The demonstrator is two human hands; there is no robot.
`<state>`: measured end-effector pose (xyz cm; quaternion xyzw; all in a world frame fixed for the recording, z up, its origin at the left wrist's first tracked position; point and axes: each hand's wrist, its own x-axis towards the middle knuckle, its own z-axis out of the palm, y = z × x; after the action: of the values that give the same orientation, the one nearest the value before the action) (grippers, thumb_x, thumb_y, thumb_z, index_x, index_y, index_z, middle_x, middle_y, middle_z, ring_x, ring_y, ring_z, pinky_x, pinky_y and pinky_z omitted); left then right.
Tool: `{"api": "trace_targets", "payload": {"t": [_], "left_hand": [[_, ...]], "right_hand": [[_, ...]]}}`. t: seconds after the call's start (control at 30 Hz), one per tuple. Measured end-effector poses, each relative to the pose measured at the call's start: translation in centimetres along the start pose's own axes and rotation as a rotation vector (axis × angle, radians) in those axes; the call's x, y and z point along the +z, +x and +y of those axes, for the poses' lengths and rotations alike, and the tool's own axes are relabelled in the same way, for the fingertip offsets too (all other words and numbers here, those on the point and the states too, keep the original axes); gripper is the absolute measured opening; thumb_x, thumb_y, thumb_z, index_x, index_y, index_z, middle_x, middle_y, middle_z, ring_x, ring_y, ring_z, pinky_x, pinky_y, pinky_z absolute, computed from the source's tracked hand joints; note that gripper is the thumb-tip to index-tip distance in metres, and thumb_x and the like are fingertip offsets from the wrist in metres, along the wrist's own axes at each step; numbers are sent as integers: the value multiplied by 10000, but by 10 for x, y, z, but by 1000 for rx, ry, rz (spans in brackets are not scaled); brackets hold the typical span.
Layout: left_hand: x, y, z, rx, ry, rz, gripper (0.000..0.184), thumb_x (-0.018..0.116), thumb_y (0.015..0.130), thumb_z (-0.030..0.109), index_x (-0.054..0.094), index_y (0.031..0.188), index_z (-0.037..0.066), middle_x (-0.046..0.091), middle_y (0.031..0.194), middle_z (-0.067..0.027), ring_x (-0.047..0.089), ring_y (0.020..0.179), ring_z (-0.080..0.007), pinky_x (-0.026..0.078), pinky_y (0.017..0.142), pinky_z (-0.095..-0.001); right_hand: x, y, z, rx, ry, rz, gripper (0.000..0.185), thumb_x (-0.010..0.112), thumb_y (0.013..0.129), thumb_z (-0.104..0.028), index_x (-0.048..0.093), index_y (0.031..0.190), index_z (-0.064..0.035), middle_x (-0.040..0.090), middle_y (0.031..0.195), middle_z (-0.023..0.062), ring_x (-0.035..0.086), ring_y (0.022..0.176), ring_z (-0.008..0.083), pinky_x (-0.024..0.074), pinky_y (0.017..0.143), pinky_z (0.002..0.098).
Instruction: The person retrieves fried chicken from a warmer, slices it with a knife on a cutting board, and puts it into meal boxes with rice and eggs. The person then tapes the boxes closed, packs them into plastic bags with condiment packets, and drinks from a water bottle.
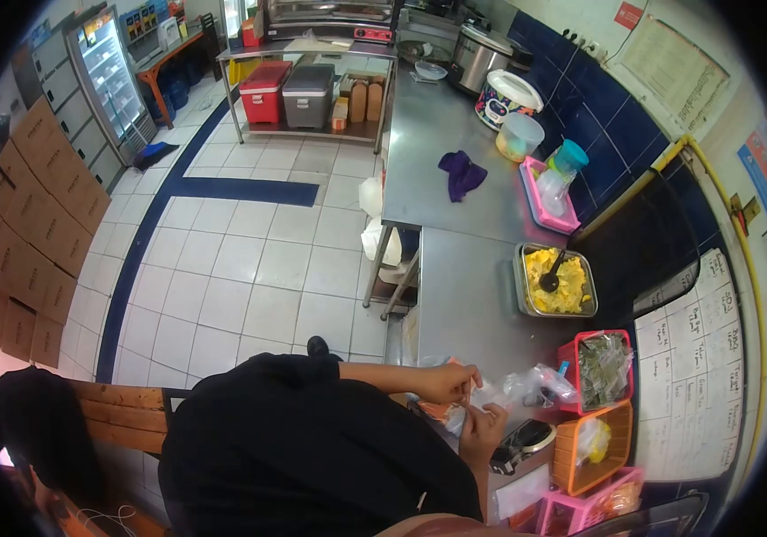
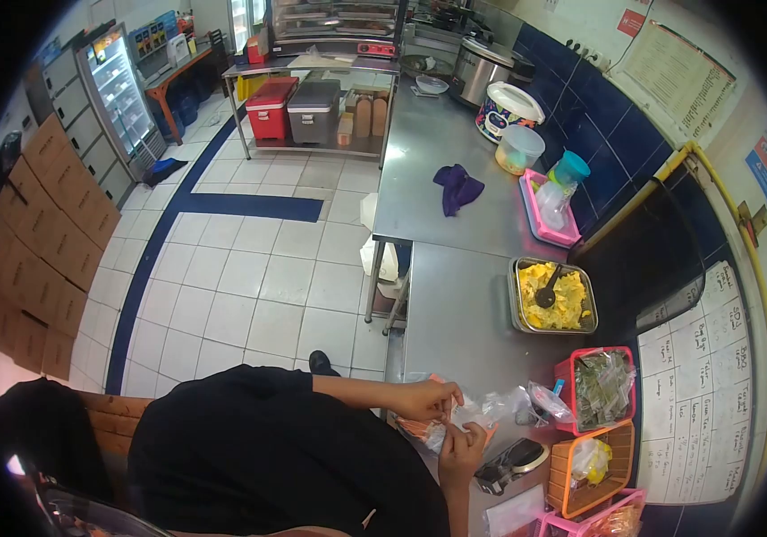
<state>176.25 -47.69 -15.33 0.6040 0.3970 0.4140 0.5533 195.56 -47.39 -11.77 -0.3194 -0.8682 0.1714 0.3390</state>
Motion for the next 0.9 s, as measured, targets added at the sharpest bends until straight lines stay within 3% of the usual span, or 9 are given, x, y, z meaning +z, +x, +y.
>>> {"api": "trace_targets", "payload": {"t": [0.13, 0.27, 0.43, 0.57, 0.63, 0.7, 0.73, 0.77, 0.9], "left_hand": [[0, -13, -6, 89, 51, 123, 202, 530, 856, -52, 406, 1004, 4, 636, 863, -122, 668, 834, -209, 533, 727, -310], [-4, -20, -4, 115, 90, 133, 174, 534, 861, -43, 397, 956, 8, 637, 864, -118, 674, 852, -210, 534, 718, -313], [-12, -15, -4, 34, 110, 64, 139, 553, 880, 10, 416, 905, 1, 647, 881, -132, 681, 883, -213, 540, 732, -310], [-19, -9, -6, 39, -24, 7, 129, 565, 895, 18, 458, 968, 27, 597, 940, -72, 643, 879, -162, 523, 696, -295], [-23, -6, -14, 94, -31, -17, 218, 559, 918, 43, 469, 1116, 23, 575, 995, -65, 625, 932, -162, 534, 731, -292], [-29, -6, -10, -8, -139, -121, 332, 560, 919, 34, 436, 1227, 20, 579, 1015, -77, 603, 1001, -167, 531, 805, -303], [-38, -3, -12, -49, -139, -186, 358, 575, 906, 25, 432, 1234, 18, 577, 1039, -83, 595, 1024, -174, 520, 846, -324], [-45, 3, -12, -95, -134, -244, 384, 590, 892, 16, 428, 1240, 15, 576, 1063, -90, 587, 1046, -182, 510, 887, -345], [-67, 31, 13, -517, -375, -305, 410, 652, 869, 158, 454, 1202, 26, 594, 1044, -108, 605, 990, -204, 492, 901, -377]], "right_hand": [[5, -7, 7, -28, -109, -3, 128, 671, 761, 44, 626, 868, -11, 502, 910, 135, 549, 816, 297, 458, 726, 358], [9, -11, 13, -27, -109, 14, 99, 673, 786, 29, 625, 868, -1, 499, 954, 120, 569, 782, 256, 477, 632, 351], [16, -16, 13, 75, -87, 116, 126, 686, 763, 39, 618, 859, -6, 477, 940, 143, 546, 821, 262, 462, 728, 343], [37, -26, 26, 191, -172, 470, 310, 833, 636, -152, 614, 824, -40, 481, 912, 133, 518, 824, 276, 445, 702, 370], [25, -17, 18, 238, -353, 572, 451, 881, 573, -274, 582, 816, -41, 492, 883, 127, 485, 820, 286, 422, 667, 379], [17, -18, 5, 351, -169, 531, 567, 850, 609, -294, 591, 1021, -4, 525, 950, 148, 526, 894, 322, 450, 741, 396], [38, -27, 16, 420, 97, 558, 527, 816, 648, -285, 590, 1029, 2, 527, 1177, 186, 528, 1084, 331, 461, 895, 407], [26, -19, 6, 405, -201, 461, 518, 792, 654, -294, 605, 1028, 11, 504, 1244, 208, 499, 1159, 351, 413, 984, 426], [55, -2, -12, 664, -205, 294, 512, 739, 635, -239, 614, 1066, 9, 527, 1238, 188, 485, 1152, 359, 390, 1003, 421]]}}
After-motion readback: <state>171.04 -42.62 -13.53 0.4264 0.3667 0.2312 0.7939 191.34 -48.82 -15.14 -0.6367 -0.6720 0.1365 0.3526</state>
